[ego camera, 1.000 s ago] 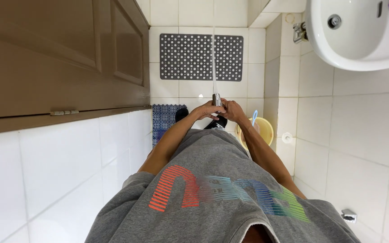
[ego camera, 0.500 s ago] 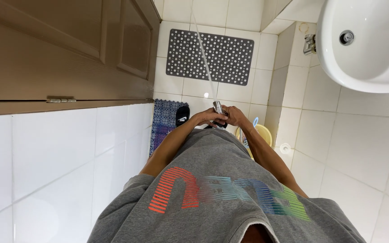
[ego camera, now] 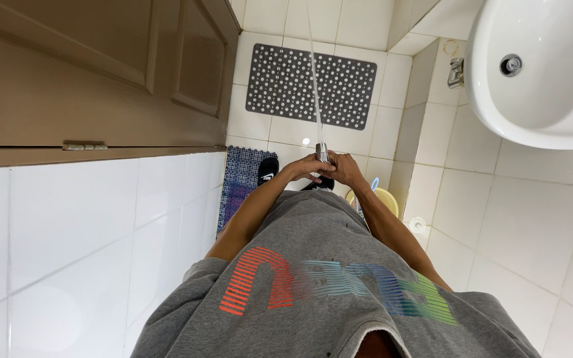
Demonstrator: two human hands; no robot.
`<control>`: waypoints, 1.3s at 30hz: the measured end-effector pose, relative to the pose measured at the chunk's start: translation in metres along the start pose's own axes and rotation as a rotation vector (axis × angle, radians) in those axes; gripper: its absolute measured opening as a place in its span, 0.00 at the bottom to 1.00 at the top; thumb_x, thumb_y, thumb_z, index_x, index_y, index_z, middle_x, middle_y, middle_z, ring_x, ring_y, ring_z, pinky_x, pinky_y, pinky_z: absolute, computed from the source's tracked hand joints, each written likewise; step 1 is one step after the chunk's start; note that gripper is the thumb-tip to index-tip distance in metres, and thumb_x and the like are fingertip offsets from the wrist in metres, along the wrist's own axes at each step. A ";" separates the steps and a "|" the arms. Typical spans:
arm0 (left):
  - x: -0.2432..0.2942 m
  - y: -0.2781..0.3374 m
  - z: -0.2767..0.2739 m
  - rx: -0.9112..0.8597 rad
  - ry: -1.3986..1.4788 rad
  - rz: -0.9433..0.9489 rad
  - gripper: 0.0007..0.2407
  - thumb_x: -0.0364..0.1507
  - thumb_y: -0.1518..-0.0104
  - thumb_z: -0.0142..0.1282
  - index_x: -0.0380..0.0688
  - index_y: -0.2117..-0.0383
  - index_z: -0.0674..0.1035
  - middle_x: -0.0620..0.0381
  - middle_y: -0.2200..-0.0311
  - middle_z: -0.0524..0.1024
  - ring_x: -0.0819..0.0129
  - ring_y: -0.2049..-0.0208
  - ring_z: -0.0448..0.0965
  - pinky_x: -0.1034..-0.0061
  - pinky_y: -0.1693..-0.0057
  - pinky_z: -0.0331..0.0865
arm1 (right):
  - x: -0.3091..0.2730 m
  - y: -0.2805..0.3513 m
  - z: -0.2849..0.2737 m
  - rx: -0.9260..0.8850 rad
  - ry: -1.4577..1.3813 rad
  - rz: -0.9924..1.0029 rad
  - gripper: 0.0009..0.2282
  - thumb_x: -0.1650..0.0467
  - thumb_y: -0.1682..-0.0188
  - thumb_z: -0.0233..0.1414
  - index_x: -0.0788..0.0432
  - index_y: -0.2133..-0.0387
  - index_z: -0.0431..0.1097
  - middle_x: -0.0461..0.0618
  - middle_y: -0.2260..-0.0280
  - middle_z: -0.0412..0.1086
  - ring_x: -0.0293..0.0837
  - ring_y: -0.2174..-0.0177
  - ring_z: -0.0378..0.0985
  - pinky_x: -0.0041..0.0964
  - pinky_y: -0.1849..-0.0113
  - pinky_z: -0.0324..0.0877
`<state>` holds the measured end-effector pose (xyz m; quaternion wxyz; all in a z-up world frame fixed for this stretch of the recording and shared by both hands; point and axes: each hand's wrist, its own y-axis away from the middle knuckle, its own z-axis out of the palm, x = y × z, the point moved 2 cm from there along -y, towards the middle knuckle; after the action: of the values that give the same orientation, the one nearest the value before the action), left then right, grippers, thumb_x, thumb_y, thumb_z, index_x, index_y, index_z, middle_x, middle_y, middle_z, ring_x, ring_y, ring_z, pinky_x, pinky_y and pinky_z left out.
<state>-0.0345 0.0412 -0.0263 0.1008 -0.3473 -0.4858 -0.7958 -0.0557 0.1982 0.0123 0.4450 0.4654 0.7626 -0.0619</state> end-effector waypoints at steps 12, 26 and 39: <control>-0.004 -0.005 0.002 -0.011 -0.039 -0.020 0.36 0.46 0.55 0.66 0.54 0.36 0.66 0.47 0.46 0.73 0.55 0.44 0.75 0.57 0.43 0.75 | 0.002 0.008 0.007 0.056 -0.002 0.035 0.15 0.60 0.58 0.65 0.56 0.64 0.76 0.50 0.80 0.77 0.48 0.79 0.78 0.45 0.66 0.74; 0.009 -0.002 0.022 -0.079 -0.123 -0.075 0.34 0.46 0.54 0.64 0.49 0.39 0.67 0.47 0.45 0.72 0.57 0.43 0.73 0.59 0.45 0.75 | 0.009 0.037 0.016 0.175 -0.064 0.200 0.14 0.63 0.59 0.65 0.60 0.68 0.75 0.53 0.79 0.76 0.48 0.79 0.79 0.44 0.71 0.74; -0.004 0.022 0.027 -0.228 -0.134 -0.145 0.38 0.48 0.53 0.65 0.59 0.35 0.59 0.51 0.45 0.72 0.62 0.47 0.78 0.56 0.45 0.73 | 0.007 0.052 0.019 -0.004 -0.117 0.192 0.12 0.68 0.60 0.64 0.59 0.65 0.73 0.54 0.81 0.75 0.51 0.79 0.79 0.47 0.70 0.73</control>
<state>-0.0080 0.0519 -0.0053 -0.0299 -0.3730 -0.4216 -0.8260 -0.0053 0.2217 0.0125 0.4934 0.5312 0.6873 -0.0444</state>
